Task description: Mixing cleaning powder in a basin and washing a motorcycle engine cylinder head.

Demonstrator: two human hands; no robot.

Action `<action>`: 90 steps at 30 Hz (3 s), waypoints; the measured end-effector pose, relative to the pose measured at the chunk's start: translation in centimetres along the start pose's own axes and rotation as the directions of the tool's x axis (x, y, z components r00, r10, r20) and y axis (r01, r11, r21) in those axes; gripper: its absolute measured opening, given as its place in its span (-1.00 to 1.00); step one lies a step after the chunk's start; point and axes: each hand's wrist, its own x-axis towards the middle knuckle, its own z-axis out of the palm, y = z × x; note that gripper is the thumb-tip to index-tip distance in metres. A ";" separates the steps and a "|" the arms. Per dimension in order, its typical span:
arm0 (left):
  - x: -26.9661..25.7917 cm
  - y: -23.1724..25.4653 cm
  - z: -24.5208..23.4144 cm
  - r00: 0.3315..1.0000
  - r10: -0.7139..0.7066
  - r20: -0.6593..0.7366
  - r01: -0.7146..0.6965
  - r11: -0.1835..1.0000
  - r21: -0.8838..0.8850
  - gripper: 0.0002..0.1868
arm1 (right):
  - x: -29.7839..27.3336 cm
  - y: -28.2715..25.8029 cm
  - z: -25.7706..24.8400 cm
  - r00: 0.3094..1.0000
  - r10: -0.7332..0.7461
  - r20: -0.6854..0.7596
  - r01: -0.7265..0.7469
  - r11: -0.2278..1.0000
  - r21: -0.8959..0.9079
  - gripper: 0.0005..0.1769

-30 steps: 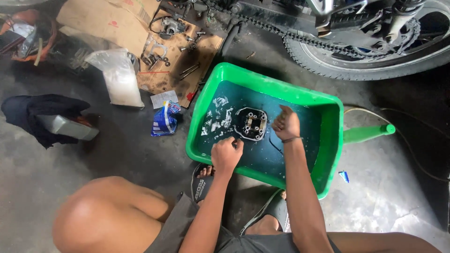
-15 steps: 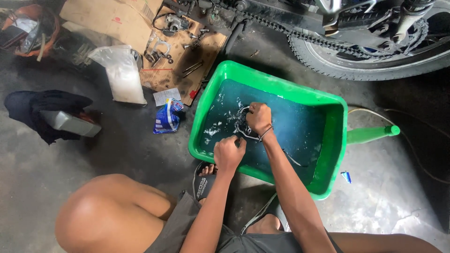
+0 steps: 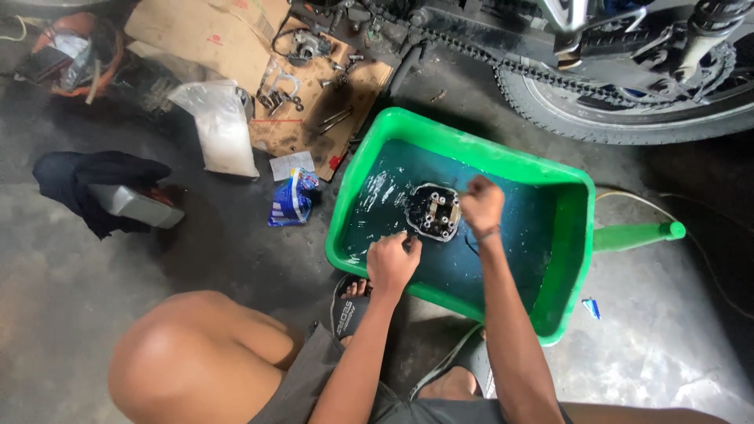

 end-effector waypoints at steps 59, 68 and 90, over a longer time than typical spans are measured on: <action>0.7 1.0 -2.7 0.983 -0.057 0.173 0.079 0.989 -0.125 -0.72 | 3.0 -8.7 3.3 0.873 0.295 0.389 -0.459 0.766 0.449 -0.66; 0.2 0.3 -1.1 1.000 0.009 0.023 -0.008 0.998 -0.057 -0.76 | 3.3 -3.0 0.4 0.979 0.099 -0.181 -0.074 0.988 0.138 -0.82; 0.2 0.5 -1.0 0.991 0.009 -0.134 -0.018 0.997 -0.070 -0.75 | -3.8 11.9 0.6 0.749 0.623 -0.228 -0.206 0.545 0.813 -0.63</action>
